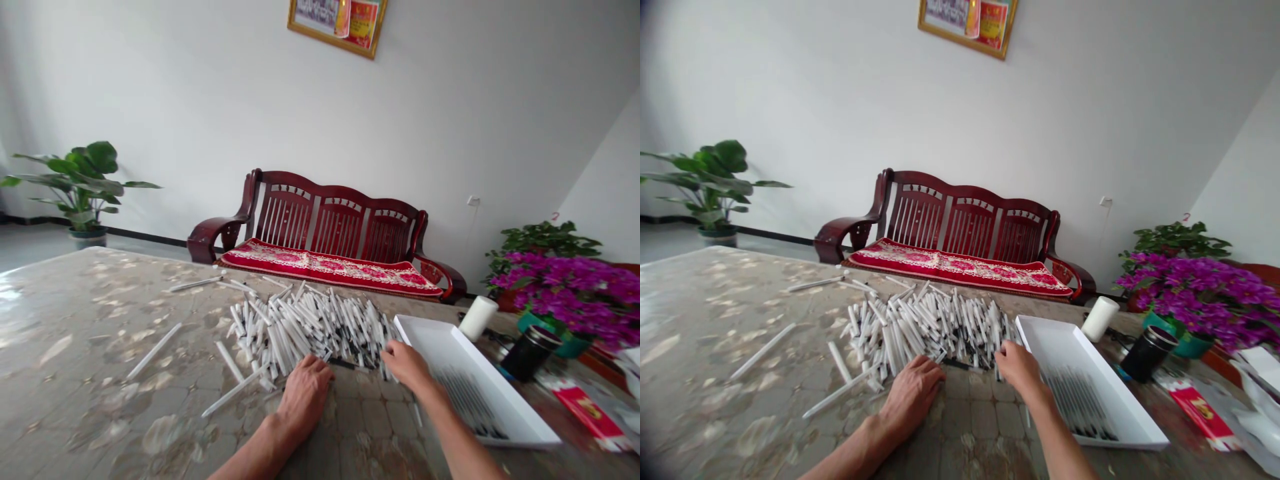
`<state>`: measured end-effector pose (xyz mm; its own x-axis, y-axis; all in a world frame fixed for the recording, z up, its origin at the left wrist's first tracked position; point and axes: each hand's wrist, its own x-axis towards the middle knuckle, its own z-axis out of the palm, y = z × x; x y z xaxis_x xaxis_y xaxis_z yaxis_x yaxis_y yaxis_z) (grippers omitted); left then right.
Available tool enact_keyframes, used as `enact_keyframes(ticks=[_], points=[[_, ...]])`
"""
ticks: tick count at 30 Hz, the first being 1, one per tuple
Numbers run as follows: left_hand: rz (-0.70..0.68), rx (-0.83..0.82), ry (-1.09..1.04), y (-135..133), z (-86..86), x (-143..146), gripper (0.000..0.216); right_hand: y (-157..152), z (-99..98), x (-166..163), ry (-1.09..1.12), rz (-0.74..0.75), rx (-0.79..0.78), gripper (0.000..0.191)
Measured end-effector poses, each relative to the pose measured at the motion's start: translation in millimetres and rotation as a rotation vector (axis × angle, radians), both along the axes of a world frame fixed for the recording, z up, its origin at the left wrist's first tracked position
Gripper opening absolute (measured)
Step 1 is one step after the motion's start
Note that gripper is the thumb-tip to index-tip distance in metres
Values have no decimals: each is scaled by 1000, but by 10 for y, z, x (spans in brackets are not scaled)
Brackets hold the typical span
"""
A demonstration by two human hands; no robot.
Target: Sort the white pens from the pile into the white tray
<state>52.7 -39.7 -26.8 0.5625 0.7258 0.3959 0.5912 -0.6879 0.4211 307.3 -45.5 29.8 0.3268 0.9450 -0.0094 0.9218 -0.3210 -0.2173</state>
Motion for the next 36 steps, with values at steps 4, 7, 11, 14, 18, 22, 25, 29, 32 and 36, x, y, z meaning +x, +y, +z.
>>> enact_keyframes(ticks=[4,7,11,14,18,22,25,29,32,36], points=[[76,-138,-141,-2,56,17,26,-61,-130,-364,421,173,59,26],[101,-298,-369,-10,60,53,29,-118,-266,-694,911,263,146,36],[83,-505,-683,1,2,95,28,-120,-400,-978,1135,290,288,42],[128,-552,-735,33,-30,81,30,-75,-472,-1002,1136,300,368,46],[148,-563,-788,87,-11,40,21,-74,-504,-826,784,248,465,36],[141,-653,-1032,140,26,43,27,-164,-484,-616,160,186,352,14],[170,-750,-1163,164,62,46,34,-221,-473,-555,-53,204,261,11],[152,-898,-1289,128,129,35,41,-247,-431,-583,-179,211,217,7],[70,-1071,-1356,47,167,49,46,-253,-396,-602,-225,207,198,6],[-8,-1222,-1274,-40,153,101,45,-261,-411,-583,-259,227,204,5]])
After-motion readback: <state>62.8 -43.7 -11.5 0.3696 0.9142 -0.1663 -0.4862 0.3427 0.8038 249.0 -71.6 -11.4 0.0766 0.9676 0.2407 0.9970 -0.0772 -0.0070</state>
